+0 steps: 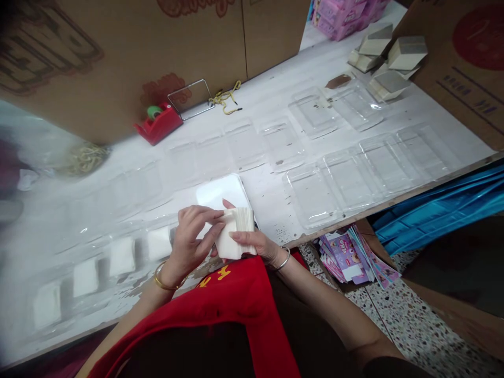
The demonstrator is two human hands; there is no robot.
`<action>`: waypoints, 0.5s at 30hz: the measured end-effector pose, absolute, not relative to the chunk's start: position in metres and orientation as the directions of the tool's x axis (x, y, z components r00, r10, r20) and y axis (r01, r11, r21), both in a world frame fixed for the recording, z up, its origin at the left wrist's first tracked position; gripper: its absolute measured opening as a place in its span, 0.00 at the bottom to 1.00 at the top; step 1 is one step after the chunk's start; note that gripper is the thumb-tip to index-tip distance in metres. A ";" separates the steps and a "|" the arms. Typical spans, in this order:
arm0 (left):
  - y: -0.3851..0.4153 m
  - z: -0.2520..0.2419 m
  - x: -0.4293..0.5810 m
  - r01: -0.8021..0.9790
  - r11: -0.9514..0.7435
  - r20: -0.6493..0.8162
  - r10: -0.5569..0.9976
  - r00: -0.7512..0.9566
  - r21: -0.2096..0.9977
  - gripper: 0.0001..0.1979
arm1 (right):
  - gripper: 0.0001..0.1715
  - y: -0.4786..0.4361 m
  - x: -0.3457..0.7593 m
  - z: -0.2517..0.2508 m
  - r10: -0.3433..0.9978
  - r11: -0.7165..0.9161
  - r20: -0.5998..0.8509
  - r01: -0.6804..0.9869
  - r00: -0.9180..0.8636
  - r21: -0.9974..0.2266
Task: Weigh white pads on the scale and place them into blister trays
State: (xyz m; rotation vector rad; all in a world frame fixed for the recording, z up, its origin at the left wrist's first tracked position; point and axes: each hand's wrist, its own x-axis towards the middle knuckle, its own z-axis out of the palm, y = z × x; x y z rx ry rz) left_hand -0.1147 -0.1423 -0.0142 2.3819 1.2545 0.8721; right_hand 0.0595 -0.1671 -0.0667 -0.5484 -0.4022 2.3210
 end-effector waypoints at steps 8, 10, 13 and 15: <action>-0.141 -0.018 -0.113 0.620 -0.547 0.338 0.836 0.431 0.562 0.06 | 0.54 -0.164 0.063 -0.059 0.698 -0.697 -0.272 -0.542 -0.662 -0.470; -0.139 -0.018 -0.114 0.604 -0.521 0.296 0.849 0.437 0.603 0.08 | 0.55 -0.164 0.063 -0.059 0.688 -0.704 -0.273 -0.528 -0.673 -0.475; -0.138 -0.019 -0.114 0.604 -0.517 0.294 0.852 0.434 0.607 0.08 | 0.59 -0.164 0.062 -0.062 0.696 -0.698 -0.265 -0.542 -0.667 -0.468; -0.138 -0.019 -0.115 0.608 -0.514 0.300 0.855 0.424 0.605 0.06 | 0.59 -0.164 0.062 -0.063 0.709 -0.688 -0.254 -0.566 -0.658 -0.454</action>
